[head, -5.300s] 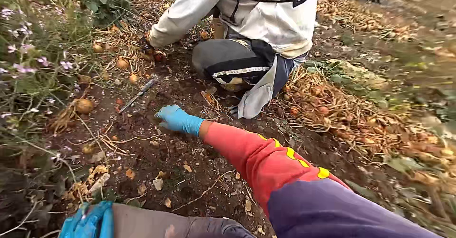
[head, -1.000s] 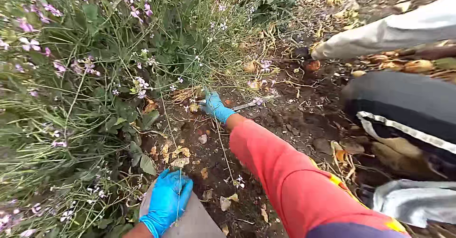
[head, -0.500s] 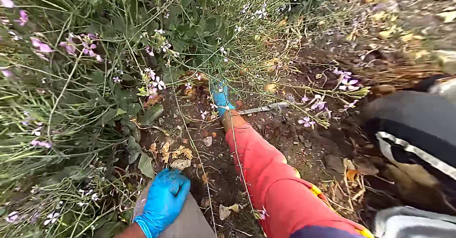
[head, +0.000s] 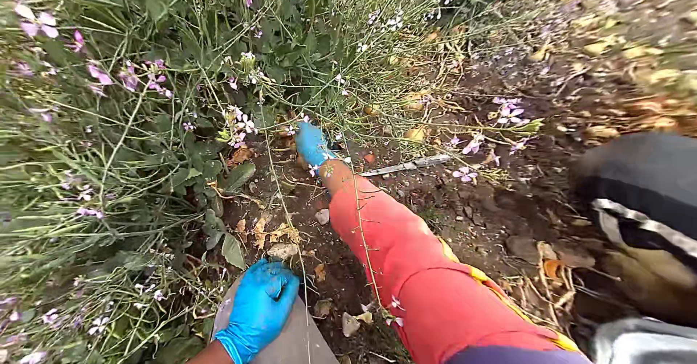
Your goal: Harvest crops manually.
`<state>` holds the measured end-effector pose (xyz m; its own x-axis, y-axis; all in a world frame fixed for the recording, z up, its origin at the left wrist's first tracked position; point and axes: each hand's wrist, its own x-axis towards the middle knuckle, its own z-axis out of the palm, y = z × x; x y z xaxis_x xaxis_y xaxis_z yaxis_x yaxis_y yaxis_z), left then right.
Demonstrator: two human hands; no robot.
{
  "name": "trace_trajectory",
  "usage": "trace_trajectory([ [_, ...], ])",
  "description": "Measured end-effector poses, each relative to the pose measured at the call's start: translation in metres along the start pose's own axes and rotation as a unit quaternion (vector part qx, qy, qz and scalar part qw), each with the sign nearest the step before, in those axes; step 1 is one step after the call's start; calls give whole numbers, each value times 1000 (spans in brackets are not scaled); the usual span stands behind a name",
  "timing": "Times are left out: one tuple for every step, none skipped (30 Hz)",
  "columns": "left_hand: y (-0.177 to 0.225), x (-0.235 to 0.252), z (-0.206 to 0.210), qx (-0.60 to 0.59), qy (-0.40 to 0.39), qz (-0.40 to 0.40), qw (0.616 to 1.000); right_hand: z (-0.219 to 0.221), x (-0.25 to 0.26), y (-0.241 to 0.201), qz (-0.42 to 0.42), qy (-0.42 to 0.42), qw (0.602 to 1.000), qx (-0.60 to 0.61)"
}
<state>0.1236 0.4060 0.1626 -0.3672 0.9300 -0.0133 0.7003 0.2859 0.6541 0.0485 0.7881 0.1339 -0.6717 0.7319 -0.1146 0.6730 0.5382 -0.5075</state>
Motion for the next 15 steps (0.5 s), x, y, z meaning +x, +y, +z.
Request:
trace_trajectory([
  [0, 1, 0, -1, 1, -4, 1000, 0, 0, -9, 17, -35, 999, -33],
  [-1, 2, 0, 1, 1, -8, 1000, 0, 0, -18, 36, -68, 995, -58],
  [-2, 3, 0, 4, 1, -15, 1000, 1, -1, -26, 60, -90, 992, -66],
  [-4, 3, 1, 9, 3, -21, 1000, 1, -2, -33, 78, -97, 990, -66],
  [-6, 3, 3, 12, 7, -27, 1000, 1, -3, -38, 96, -96, 989, -55],
  [-6, 3, 2, 10, 9, -30, 999, -2, -5, -41, 114, -95, 988, -41],
  [-5, 4, -1, 2, 9, -35, 999, -4, -6, -43, 122, -95, 987, -42],
  [-3, 4, -4, -9, 7, -39, 999, -7, -8, -43, 126, -99, 986, -48],
  [-2, 5, -6, -12, 2, -45, 999, -9, -8, -40, 130, -102, 985, -55],
  [-2, 5, -6, -9, -2, -50, 999, -6, -6, -31, 119, -102, 985, -67],
  [-4, 5, -4, 1, -3, -50, 999, 1, -2, -17, 97, -94, 988, -75],
  [-5, 5, -2, 12, -4, -48, 999, 12, 2, 1, 75, -76, 991, -77],
  [-6, 6, 0, 22, -6, -47, 999, 24, 3, 18, 54, -51, 994, -81],
  [-5, 6, 2, 27, -5, -48, 998, 34, -2, 31, 32, -24, 995, -89],
  [-3, 4, 3, 25, 0, -50, 998, 40, -16, 37, 13, -5, 995, -94],
])
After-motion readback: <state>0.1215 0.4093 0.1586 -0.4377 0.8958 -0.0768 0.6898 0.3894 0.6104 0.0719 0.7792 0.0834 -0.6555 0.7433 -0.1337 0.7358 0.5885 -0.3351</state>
